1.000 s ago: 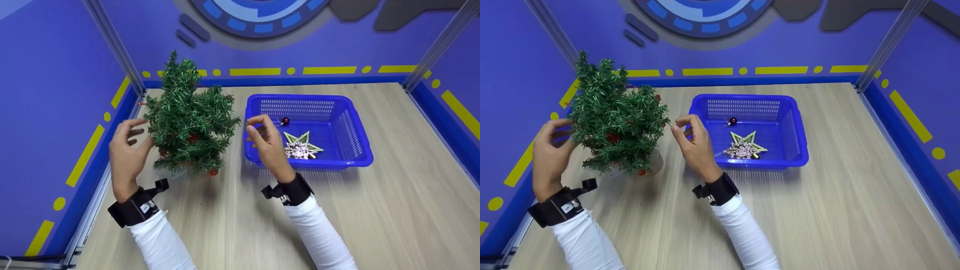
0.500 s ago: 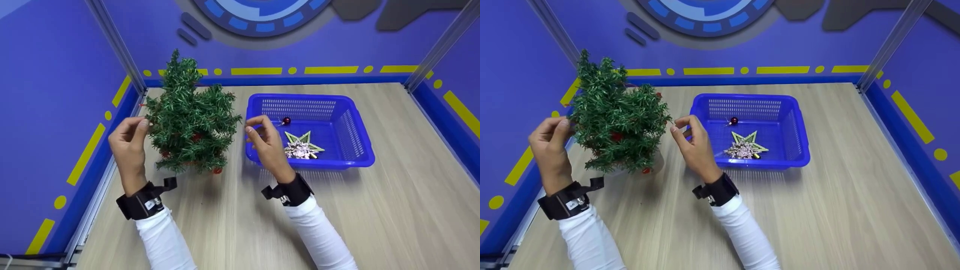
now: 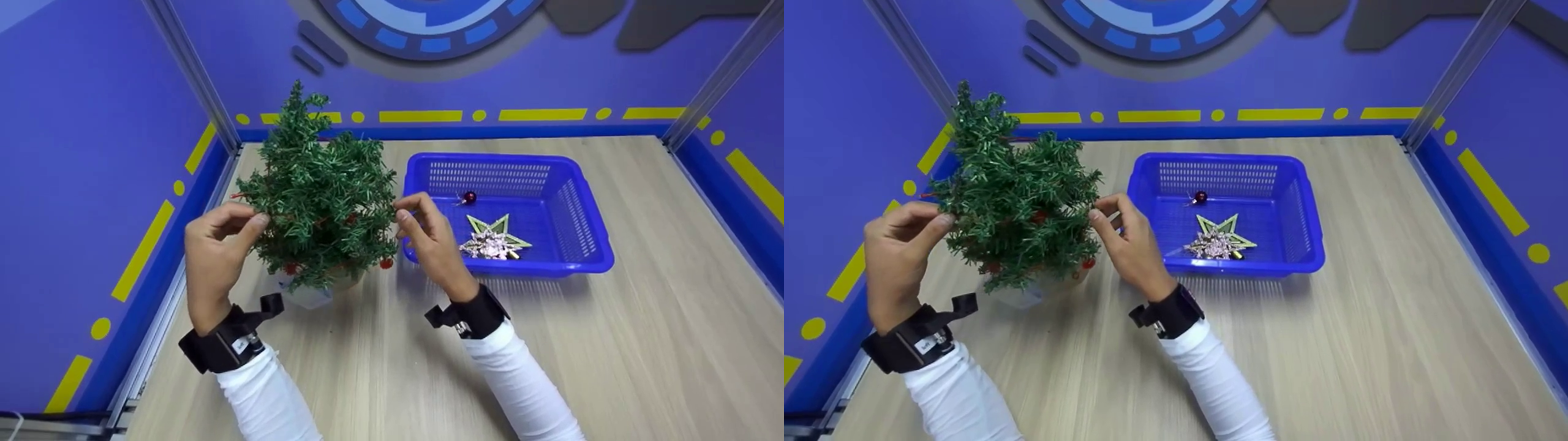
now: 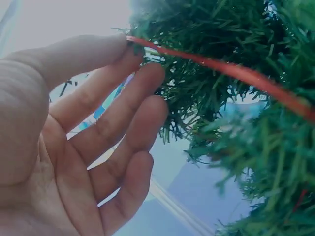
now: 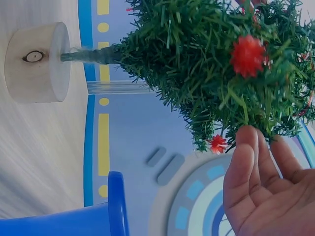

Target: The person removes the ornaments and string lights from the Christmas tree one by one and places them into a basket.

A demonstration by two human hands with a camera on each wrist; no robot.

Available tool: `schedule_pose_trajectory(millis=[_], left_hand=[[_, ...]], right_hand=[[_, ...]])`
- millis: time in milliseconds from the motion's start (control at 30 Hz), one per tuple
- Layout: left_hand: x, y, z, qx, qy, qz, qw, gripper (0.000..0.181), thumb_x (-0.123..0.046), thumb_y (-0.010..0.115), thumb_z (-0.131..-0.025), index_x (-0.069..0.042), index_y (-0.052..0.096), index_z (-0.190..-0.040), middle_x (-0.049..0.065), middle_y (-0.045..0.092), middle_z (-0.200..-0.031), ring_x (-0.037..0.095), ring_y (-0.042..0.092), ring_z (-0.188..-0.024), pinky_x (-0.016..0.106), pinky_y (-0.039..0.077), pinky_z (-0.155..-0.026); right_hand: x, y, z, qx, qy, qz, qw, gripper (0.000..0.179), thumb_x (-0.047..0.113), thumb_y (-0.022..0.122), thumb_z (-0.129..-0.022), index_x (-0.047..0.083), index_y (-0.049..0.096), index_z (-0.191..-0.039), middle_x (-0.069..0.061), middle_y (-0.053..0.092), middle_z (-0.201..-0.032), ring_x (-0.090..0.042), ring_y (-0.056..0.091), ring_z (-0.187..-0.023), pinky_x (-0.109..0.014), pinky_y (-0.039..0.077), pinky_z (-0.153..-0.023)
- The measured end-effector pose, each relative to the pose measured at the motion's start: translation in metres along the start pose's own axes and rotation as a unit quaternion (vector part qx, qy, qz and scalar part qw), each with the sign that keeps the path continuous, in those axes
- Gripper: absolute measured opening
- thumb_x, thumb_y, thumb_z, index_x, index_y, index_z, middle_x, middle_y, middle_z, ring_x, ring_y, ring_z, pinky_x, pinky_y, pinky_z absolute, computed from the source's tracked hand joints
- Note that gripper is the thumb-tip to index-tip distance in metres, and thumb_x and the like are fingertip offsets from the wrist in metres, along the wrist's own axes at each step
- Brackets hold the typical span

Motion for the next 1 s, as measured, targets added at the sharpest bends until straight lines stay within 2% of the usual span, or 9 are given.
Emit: schedule_pose_trajectory(millis=[100, 233, 300, 367, 433, 567, 700, 833, 1000], left_hand=[[0.003, -0.002, -0.002, -0.034, 0.015, -0.014, 0.9992, 0.01, -0.006, 0.075, -0.089, 0.004, 0.075, -0.087, 0.0, 0.072, -0.081, 0.011, 0.061, -0.065, 0.022, 0.048, -0.064], [0.016, -0.007, -0.007, -0.137, 0.028, 0.065, 0.988, 0.013, -0.002, 0.071, -0.089, 0.01, 0.071, -0.088, 0.005, 0.073, -0.081, 0.014, 0.061, -0.066, 0.023, 0.048, -0.064], [0.023, -0.007, -0.01, -0.17, 0.014, 0.081, 0.9821, 0.015, -0.003, 0.068, -0.091, 0.008, 0.072, -0.1, 0.008, 0.074, -0.095, 0.016, 0.064, -0.078, 0.025, 0.049, -0.075], [0.029, -0.006, -0.012, -0.17, -0.02, 0.074, 0.9825, 0.024, -0.008, 0.064, -0.095, 0.0, 0.071, -0.117, 0.007, 0.072, -0.115, 0.018, 0.064, -0.095, 0.029, 0.048, -0.088], [0.034, -0.003, -0.014, -0.134, -0.058, 0.043, 0.9884, 0.033, -0.016, 0.062, -0.1, -0.011, 0.066, -0.132, 0.004, 0.065, -0.133, 0.017, 0.06, -0.112, 0.031, 0.043, -0.098], [0.04, 0.004, -0.015, -0.082, -0.094, 0.038, 0.9915, 0.033, -0.031, 0.063, -0.102, -0.014, 0.068, -0.13, 0.002, 0.064, -0.137, 0.018, 0.056, -0.117, 0.033, 0.041, -0.099], [0.043, 0.004, -0.013, -0.092, -0.097, 0.062, 0.9891, 0.028, -0.03, 0.065, -0.1, -0.01, 0.071, -0.12, 0.001, 0.067, -0.129, 0.019, 0.059, -0.114, 0.035, 0.041, -0.098], [0.045, 0.002, -0.013, -0.091, -0.107, 0.05, 0.9889, 0.025, -0.022, 0.06, -0.103, -0.012, 0.071, -0.123, -0.002, 0.066, -0.129, 0.018, 0.061, -0.112, 0.037, 0.042, -0.096], [0.045, 0.0, -0.014, -0.118, -0.086, 0.062, 0.9874, 0.025, -0.02, 0.064, -0.1, -0.006, 0.073, -0.118, 0.003, 0.069, -0.12, 0.021, 0.063, -0.105, 0.035, 0.042, -0.09]], right_hand=[[-0.001, 0.0, 0.0, -0.007, -0.003, 0.005, 1.0, 0.028, 0.022, 0.055, -0.105, 0.002, 0.057, -0.123, -0.014, 0.063, -0.104, -0.025, 0.062, -0.08, -0.03, 0.051, -0.063], [0.0, 0.001, 0.002, 0.0, -0.014, 0.016, 0.9998, 0.028, 0.023, 0.061, -0.102, 0.006, 0.058, -0.125, -0.006, 0.063, -0.107, -0.02, 0.061, -0.082, -0.03, 0.051, -0.067], [0.0, 0.002, 0.002, 0.007, -0.019, 0.022, 0.9996, 0.029, 0.024, 0.064, -0.101, 0.007, 0.058, -0.125, -0.005, 0.064, -0.107, -0.018, 0.061, -0.08, -0.029, 0.051, -0.066], [0.001, 0.003, 0.001, 0.01, -0.023, 0.027, 0.9993, 0.03, 0.022, 0.067, -0.099, 0.008, 0.058, -0.124, -0.005, 0.065, -0.106, -0.017, 0.06, -0.079, -0.027, 0.05, -0.065], [0.0, 0.003, 0.001, 0.009, -0.028, 0.033, 0.999, 0.03, 0.018, 0.071, -0.096, 0.008, 0.059, -0.122, -0.005, 0.065, -0.104, -0.017, 0.06, -0.077, -0.027, 0.05, -0.065], [-0.002, 0.004, 0.0, -0.002, -0.033, 0.041, 0.9986, 0.029, 0.009, 0.072, -0.093, 0.007, 0.061, -0.12, -0.006, 0.067, -0.102, -0.017, 0.061, -0.075, -0.028, 0.052, -0.063], [-0.004, 0.003, -0.002, -0.018, -0.033, 0.038, 0.9986, 0.023, 0.007, 0.07, -0.095, 0.006, 0.064, -0.117, -0.006, 0.07, -0.101, -0.017, 0.064, -0.075, -0.027, 0.052, -0.06], [-0.005, 0.002, -0.004, -0.024, -0.032, 0.037, 0.9985, 0.026, 0.011, 0.066, -0.099, 0.007, 0.066, -0.125, -0.007, 0.071, -0.109, -0.017, 0.066, -0.079, -0.027, 0.054, -0.063], [-0.005, 0.002, -0.004, 0.018, -0.008, 0.037, 0.9991, 0.043, 0.025, 0.051, -0.107, 0.015, 0.052, -0.149, -0.002, 0.061, -0.139, -0.018, 0.065, -0.099, -0.035, 0.056, -0.078]])
Point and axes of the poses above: each hand's wrist, its own z-axis away from the middle knuckle, its own y-axis out of the palm, x = y × z, the point moved 1 cm from there along -z, towards the middle knuckle
